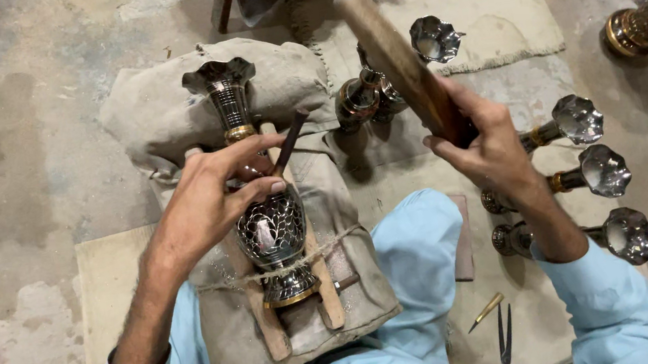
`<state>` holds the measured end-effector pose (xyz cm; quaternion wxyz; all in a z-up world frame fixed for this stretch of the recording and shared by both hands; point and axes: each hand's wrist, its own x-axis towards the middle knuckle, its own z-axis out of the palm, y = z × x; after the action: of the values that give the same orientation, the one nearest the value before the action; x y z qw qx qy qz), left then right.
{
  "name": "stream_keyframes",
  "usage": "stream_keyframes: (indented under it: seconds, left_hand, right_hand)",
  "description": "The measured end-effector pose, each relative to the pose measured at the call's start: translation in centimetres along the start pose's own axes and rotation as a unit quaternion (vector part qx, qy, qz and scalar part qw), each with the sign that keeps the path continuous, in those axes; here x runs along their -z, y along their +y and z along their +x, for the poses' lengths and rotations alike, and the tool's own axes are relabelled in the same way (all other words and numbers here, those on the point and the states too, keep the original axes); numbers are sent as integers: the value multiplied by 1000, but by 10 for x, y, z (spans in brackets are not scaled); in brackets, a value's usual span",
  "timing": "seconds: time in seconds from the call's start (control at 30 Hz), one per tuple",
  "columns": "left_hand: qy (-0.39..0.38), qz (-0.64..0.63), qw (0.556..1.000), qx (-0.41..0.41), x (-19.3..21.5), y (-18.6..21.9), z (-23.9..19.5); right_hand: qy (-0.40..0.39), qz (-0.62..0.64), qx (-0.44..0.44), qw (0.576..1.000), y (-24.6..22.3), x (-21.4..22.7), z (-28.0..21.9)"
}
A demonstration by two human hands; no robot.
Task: The person uses a hammer and chisel to emboss decorative patterns on a metal vessel held in a padded clamp. They repeatedly strike the chisel to create textured designs on the surface.
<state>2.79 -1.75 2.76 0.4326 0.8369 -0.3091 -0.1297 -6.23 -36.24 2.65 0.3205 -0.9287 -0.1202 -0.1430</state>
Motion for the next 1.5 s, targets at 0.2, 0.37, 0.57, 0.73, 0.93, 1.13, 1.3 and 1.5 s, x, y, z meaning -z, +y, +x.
stream_keyframes:
  seconds: [0.2,0.37,0.57,0.73,0.93,1.13,1.3,1.5]
  left_hand:
    - [42,-14,998,37,-5,2,-4]
    - [103,-32,991,78,-15,4,-10]
    - [214,-78,971,74,-32,6,-22]
    - [214,-65,970,95,-34,6,-21]
    - [209,-51,970,114,-32,7,-19]
    - [166,-28,980,109,-24,5,-13]
    - [93,-65,986,124,-17,5,-9]
    - [28,-55,996,60,-7,8,0]
  right_hand:
    - [-9,-47,10,999,-3,6,15]
    - [-113,-176,-92,974,-12,-1,19]
    - [-225,-189,-40,955,-11,-5,27]
    - [-50,-75,25,996,-7,3,64]
    - [-44,-159,145,976,-16,18,91]
    - [-110,-181,45,976,-11,11,81]
    - [-66,-84,36,994,-1,6,60]
    - [-39,-39,-1,998,-9,7,35]
